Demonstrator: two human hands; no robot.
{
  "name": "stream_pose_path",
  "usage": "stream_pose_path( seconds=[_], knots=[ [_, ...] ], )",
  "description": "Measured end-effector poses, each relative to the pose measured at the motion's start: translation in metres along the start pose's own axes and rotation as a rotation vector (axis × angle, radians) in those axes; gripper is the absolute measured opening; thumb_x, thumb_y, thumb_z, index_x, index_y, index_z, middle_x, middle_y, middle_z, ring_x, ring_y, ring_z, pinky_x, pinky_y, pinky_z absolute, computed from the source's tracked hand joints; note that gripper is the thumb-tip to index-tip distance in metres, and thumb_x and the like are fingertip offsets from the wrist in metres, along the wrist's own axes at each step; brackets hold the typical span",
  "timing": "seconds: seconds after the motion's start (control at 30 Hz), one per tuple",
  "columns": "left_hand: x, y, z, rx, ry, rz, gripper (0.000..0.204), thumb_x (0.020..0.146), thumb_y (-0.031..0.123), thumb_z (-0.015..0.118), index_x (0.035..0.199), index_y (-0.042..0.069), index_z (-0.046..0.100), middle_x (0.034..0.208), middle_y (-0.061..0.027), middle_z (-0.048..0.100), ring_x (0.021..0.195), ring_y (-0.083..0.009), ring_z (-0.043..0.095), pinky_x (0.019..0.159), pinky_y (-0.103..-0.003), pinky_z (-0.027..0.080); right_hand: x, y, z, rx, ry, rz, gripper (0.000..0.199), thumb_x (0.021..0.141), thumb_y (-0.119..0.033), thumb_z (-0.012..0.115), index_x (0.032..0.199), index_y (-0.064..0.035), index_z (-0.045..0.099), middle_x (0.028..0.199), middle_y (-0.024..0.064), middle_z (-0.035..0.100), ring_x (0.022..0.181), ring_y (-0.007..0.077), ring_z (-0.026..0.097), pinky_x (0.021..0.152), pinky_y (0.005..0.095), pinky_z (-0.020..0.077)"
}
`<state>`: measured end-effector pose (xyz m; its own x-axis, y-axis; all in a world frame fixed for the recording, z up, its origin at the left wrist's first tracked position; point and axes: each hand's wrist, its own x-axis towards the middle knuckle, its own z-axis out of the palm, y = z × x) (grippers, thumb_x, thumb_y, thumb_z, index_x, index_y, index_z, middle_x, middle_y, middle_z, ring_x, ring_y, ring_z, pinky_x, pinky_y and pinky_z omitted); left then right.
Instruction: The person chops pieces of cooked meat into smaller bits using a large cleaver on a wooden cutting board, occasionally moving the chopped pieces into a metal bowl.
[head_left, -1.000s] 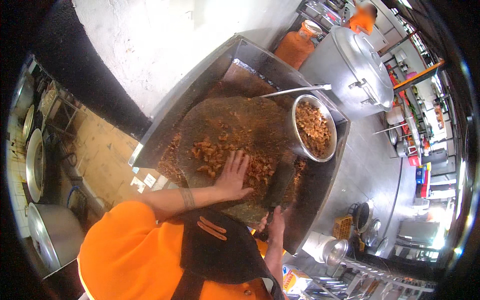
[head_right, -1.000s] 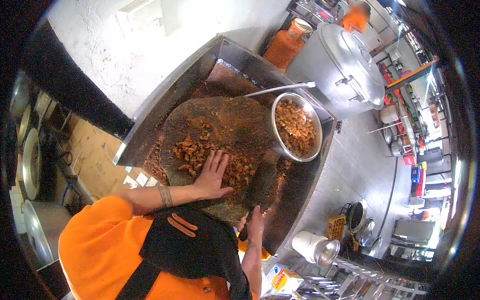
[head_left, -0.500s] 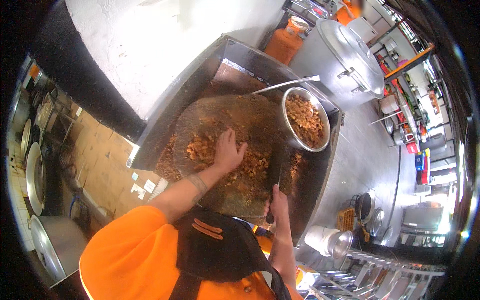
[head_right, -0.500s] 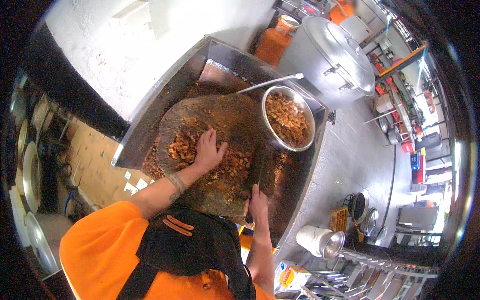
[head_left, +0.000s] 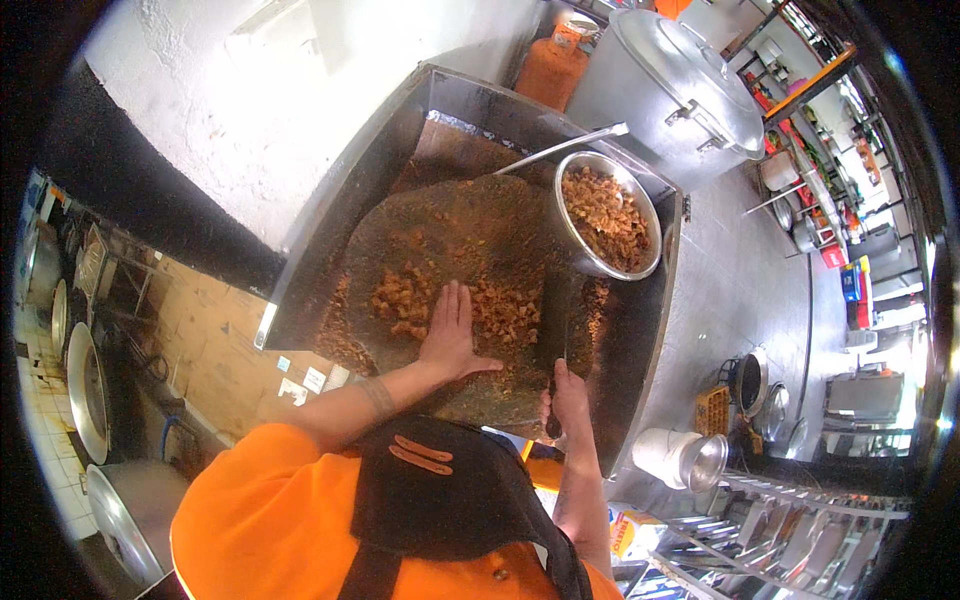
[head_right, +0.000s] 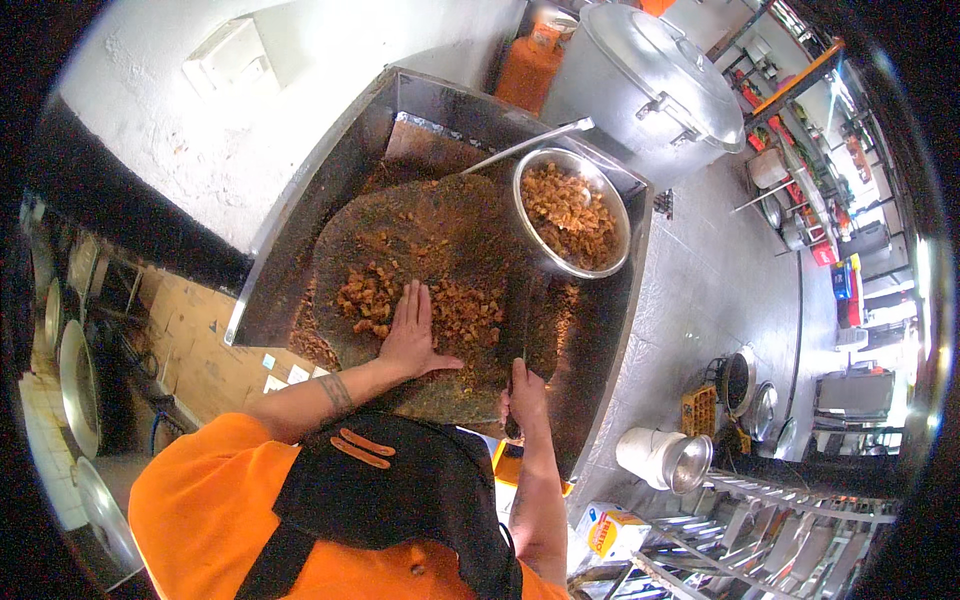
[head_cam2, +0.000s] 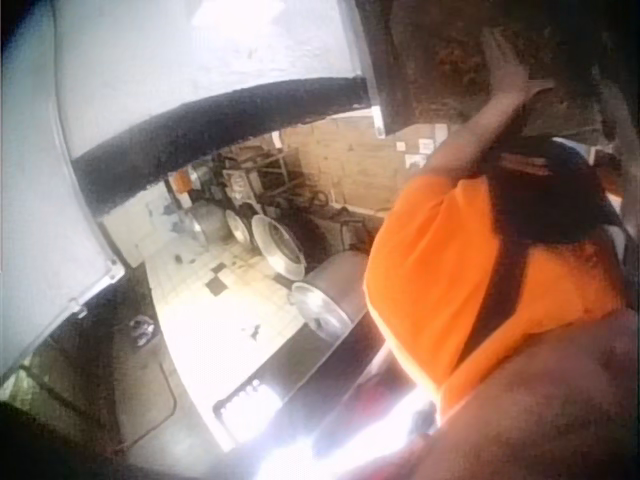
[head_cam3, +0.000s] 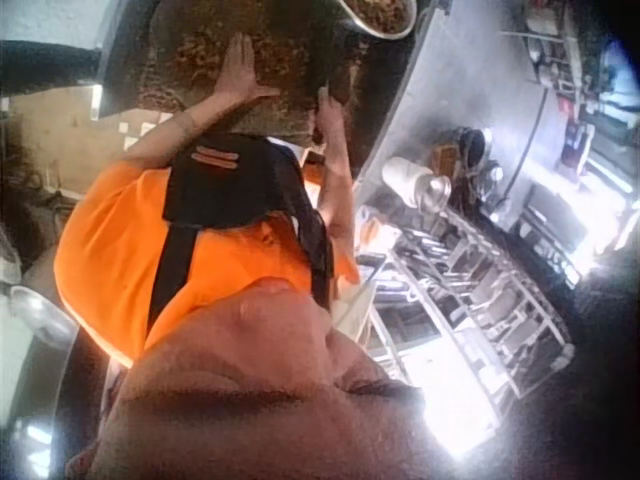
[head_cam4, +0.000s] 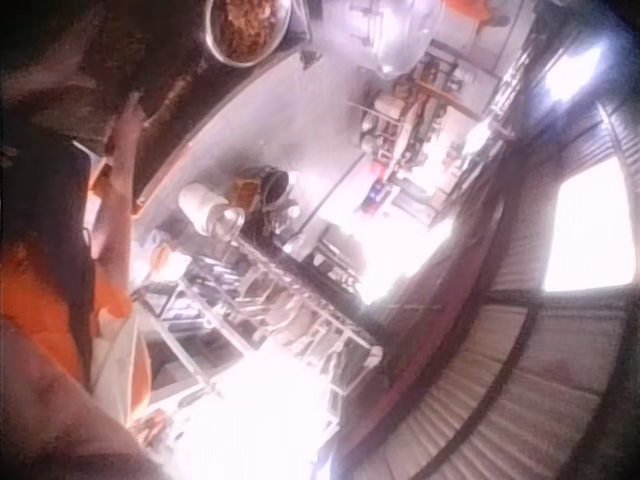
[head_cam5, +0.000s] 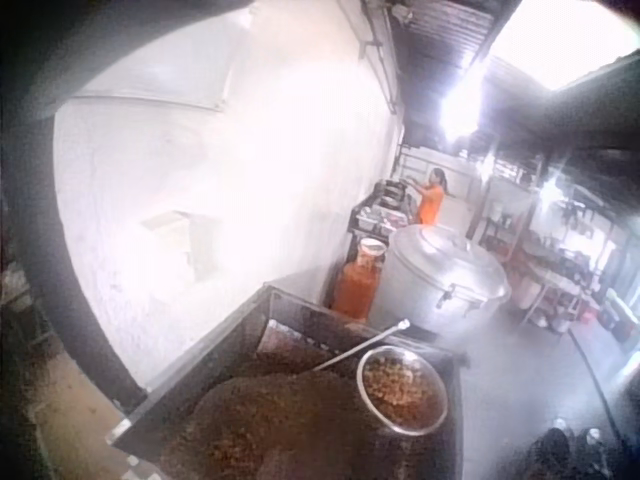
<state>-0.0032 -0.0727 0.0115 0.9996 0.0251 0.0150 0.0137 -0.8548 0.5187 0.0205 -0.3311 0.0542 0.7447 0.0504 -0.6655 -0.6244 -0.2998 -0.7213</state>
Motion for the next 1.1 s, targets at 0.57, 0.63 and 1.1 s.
stream_pose_path(
  seconds=[0.57,0.63,1.1],
  knots=[
    [0.055,0.046,0.06,-0.865,0.572,-0.196,0.023,0.092,0.012,0.068,0.112,0.002,0.073,0.123,-0.0173,0.067,0.114,-0.0305,0.065,0.099,-0.038,0.052,-0.044,-0.01,0.082,0.077,-0.124,-0.09,0.074,0.107,-0.058,0.034,0.068,0.0004,0.058,0.05,0.0118,0.055,0.044,0.0244,0.058,0.044,0.0383,0.0463],
    [0.059,0.053,0.041,-1.023,0.598,-0.23,0.02,0.092,0.01,0.071,0.109,0.002,0.075,0.123,-0.0153,0.067,0.111,-0.0262,0.066,0.096,-0.035,0.053,-0.05,-0.018,0.087,0.165,-0.124,-0.074,0.07,0.107,-0.056,0.036,0.073,0.001,0.058,0.052,0.013,0.056,0.044,0.0255,0.058,0.046,0.0394,0.0465],
    [0.316,0.125,-0.09,-0.476,0.097,0.247,0.064,0.105,0.057,0.039,0.128,0.003,0.065,0.138,-0.0227,0.059,0.133,-0.0401,0.051,0.11,-0.046,0.04,-0.049,-0.161,-0.006,0.168,0.257,-0.586,0.048,0.108,-0.042,0.045,0.084,-0.002,0.054,0.059,0.0081,0.054,0.043,0.0183,0.055,0.044,0.0341,0.0447]
  ],
)
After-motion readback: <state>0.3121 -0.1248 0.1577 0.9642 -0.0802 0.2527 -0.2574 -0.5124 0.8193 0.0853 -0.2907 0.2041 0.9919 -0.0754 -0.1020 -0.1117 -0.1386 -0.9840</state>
